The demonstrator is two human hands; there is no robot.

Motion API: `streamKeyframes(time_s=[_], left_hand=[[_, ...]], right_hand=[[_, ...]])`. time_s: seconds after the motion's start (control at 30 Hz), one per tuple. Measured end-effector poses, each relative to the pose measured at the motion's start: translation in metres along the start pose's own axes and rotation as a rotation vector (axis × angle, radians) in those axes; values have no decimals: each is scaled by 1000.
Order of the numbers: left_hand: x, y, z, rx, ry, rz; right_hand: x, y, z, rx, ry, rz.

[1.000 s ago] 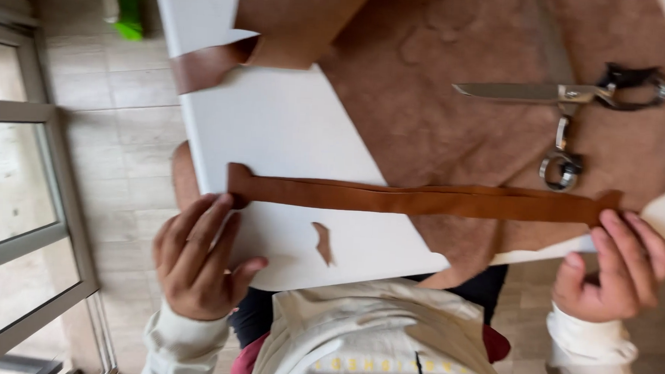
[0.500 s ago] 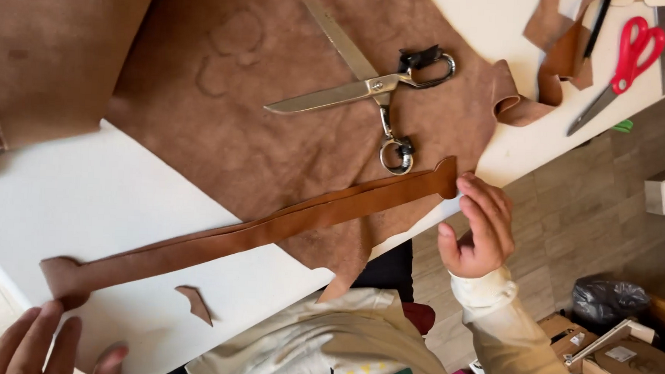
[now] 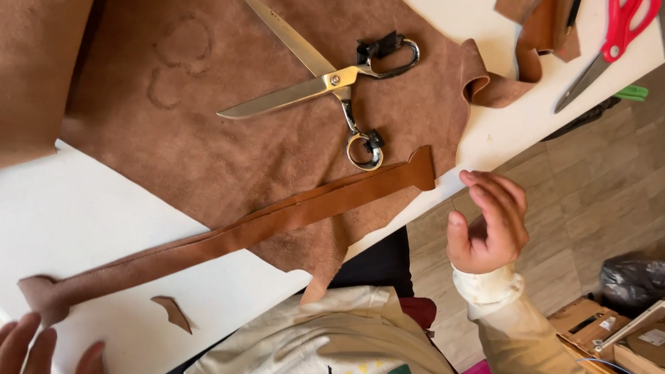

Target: The person selects a leather scrap, cuts it to shape using scissors, and then unboxes a package of adhesive.

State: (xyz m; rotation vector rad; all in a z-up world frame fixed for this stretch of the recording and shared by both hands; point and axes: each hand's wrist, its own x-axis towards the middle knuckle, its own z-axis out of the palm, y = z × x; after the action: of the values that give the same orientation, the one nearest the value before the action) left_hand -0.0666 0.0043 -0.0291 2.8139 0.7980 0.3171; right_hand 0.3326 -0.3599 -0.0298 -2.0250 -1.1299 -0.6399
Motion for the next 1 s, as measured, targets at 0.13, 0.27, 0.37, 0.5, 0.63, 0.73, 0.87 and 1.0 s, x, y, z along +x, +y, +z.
streamKeyframes(time_s=[0.13, 0.27, 0.37, 0.5, 0.63, 0.73, 0.87, 1.0], left_hand=[[82, 50, -25, -124, 167, 320], [133, 134, -41, -286, 111, 391], [162, 180, -29, -313, 36, 543], [192, 218, 7, -287, 6, 666], [201, 232, 35, -244, -64, 683], [204, 236, 36, -239, -49, 684], [205, 240, 37, -268, -52, 664], [205, 243, 31, -260, -17, 679]], right_hand=[[21, -2, -3, 39, -24, 1], [42, -4, -1, 62, -117, 22], [52, -4, 2, 75, -210, -9], [51, 2, 13, 85, -238, -82], [53, 3, 19, 70, -230, -111], [55, 1, 19, 50, -230, -92], [55, 2, 19, 42, -238, -89], [49, 6, 17, 65, -235, -72]])
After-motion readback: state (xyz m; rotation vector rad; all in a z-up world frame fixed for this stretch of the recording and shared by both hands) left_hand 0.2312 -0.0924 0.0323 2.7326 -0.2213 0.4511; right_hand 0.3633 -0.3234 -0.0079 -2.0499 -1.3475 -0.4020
